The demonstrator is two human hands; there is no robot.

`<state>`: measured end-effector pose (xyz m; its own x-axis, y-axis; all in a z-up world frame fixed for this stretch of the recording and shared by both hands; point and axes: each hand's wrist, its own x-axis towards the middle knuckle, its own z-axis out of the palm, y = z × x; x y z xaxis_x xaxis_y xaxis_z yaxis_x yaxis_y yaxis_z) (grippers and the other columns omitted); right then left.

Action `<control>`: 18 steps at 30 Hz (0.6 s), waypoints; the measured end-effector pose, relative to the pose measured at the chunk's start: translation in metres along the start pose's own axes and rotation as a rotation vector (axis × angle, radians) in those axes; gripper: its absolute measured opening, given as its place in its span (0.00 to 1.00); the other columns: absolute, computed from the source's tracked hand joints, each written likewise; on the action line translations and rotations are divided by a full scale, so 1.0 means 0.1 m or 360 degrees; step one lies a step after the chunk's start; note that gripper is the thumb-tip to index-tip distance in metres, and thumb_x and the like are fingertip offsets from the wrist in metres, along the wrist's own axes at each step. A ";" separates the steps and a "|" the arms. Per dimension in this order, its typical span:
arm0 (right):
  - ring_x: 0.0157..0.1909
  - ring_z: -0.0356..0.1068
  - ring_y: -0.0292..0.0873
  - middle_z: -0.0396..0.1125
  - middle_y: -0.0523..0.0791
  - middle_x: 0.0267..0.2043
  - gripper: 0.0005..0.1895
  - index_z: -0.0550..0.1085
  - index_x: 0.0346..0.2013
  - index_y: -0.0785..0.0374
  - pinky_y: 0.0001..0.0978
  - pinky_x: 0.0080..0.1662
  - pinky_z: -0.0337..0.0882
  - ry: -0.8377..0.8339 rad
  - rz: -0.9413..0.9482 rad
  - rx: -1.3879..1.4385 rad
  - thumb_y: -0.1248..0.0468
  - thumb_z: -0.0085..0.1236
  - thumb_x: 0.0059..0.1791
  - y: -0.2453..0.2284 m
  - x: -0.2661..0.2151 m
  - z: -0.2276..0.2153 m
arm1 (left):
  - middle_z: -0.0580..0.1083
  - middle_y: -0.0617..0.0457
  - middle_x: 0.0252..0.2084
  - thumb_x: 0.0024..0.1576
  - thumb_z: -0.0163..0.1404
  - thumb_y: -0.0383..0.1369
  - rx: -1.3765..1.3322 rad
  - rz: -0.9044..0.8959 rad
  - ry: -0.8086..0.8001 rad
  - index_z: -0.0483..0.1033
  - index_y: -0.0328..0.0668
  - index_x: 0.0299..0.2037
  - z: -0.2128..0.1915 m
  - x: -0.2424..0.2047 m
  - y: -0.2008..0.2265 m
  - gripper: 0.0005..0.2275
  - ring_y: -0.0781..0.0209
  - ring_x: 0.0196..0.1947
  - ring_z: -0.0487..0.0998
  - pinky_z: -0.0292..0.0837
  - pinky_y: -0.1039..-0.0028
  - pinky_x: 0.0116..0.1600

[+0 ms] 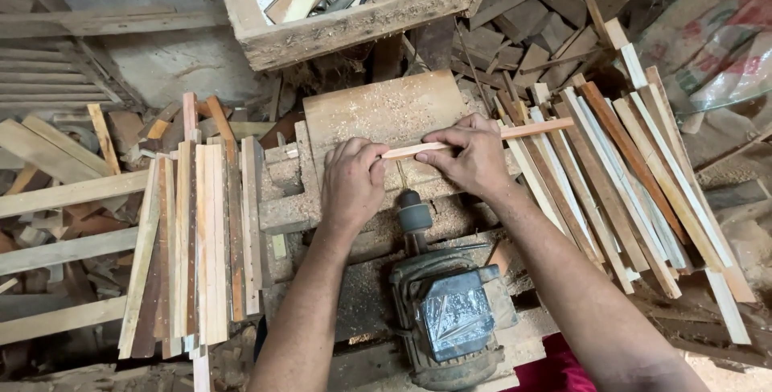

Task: The person uses a bench-mounted grinding machine to smooth the edges of small wooden sticks. They hold each stick with both hands against the rotating wheel, moving it back and forth, then place the finished piece into a pile on the left.

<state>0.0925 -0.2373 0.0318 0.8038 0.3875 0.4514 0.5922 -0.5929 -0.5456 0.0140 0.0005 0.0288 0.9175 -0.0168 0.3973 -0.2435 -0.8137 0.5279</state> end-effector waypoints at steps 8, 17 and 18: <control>0.43 0.68 0.42 0.75 0.37 0.28 0.13 0.83 0.33 0.44 0.35 0.52 0.60 -0.0012 0.0012 0.0043 0.46 0.75 0.41 0.08 0.03 0.06 | 0.73 0.54 0.40 0.61 0.50 0.28 0.0070 -0.0045 -0.0166 0.80 0.47 0.46 -0.17 0.05 0.18 0.08 0.56 0.47 0.75 0.64 0.66 0.55; 0.42 0.68 0.42 0.74 0.37 0.26 0.12 0.83 0.32 0.43 0.34 0.51 0.61 0.0006 0.0032 0.0076 0.47 0.76 0.41 0.10 0.00 0.08 | 0.73 0.53 0.39 0.61 0.50 0.29 0.0085 0.0033 -0.0174 0.78 0.45 0.46 -0.13 0.03 0.12 0.06 0.55 0.44 0.76 0.65 0.65 0.53; 0.42 0.68 0.42 0.74 0.37 0.26 0.12 0.83 0.32 0.43 0.34 0.51 0.61 0.0007 0.0030 0.0070 0.47 0.76 0.40 0.10 -0.01 0.08 | 0.73 0.53 0.38 0.62 0.49 0.28 0.0081 0.0020 -0.0188 0.79 0.45 0.46 -0.16 0.03 0.15 0.06 0.57 0.43 0.76 0.65 0.66 0.52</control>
<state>0.0986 -0.2379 0.0201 0.8146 0.3735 0.4437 0.5790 -0.5682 -0.5847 0.0081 -0.0026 0.0503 0.9458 -0.0931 0.3110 -0.2418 -0.8413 0.4835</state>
